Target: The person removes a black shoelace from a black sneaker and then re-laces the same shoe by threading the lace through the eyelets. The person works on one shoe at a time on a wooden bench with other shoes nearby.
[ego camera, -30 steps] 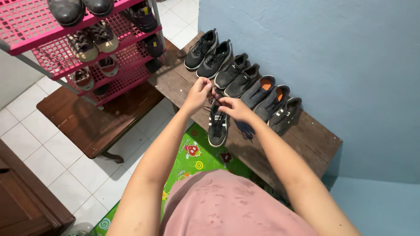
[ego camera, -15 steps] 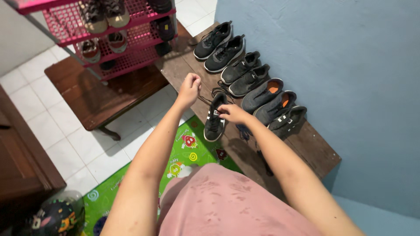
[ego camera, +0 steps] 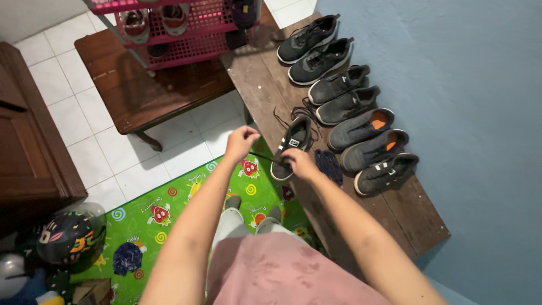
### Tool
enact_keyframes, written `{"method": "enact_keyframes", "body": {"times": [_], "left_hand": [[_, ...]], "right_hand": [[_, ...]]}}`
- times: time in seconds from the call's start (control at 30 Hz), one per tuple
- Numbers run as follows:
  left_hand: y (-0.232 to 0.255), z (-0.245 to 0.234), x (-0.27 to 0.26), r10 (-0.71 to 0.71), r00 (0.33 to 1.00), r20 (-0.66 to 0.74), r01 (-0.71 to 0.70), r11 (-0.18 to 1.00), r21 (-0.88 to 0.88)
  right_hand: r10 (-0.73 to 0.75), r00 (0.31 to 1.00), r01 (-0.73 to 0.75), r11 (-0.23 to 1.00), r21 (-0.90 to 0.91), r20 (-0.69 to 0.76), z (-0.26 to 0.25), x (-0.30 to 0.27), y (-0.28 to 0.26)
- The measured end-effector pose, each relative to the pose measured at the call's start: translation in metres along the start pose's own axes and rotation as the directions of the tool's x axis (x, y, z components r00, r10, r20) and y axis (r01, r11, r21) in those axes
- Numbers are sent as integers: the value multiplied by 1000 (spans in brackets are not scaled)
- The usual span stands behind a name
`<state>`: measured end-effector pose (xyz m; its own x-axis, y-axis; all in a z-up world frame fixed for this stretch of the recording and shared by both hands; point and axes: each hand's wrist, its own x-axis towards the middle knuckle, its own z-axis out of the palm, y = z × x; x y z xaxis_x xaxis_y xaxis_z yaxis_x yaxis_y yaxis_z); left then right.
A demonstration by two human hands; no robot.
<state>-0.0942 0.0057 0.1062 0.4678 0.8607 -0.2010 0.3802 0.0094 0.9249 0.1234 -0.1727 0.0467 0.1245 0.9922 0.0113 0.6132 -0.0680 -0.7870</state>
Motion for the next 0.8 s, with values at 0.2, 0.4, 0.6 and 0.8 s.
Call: {"method": "enact_keyframes", "body": {"times": [0.2,0.4,0.6,0.8], "left_hand": [[-33,25,17,-35,993,114,36,999,-2],[-58,53,39,-16,975,221,5,999,53],[-86,81,51,11,966,258,-39,994,102],[-95,107,46,-39,962,271,36,999,15]], "right_hand": [[281,930,-332,919,-214,-239,8,33,3],[468,844,-525,820,-226,-264,24,49,13],[515,778,-585,803,-116,-360,37,45,42],[616,735,-639,769,13,-283,46,35,67]]}}
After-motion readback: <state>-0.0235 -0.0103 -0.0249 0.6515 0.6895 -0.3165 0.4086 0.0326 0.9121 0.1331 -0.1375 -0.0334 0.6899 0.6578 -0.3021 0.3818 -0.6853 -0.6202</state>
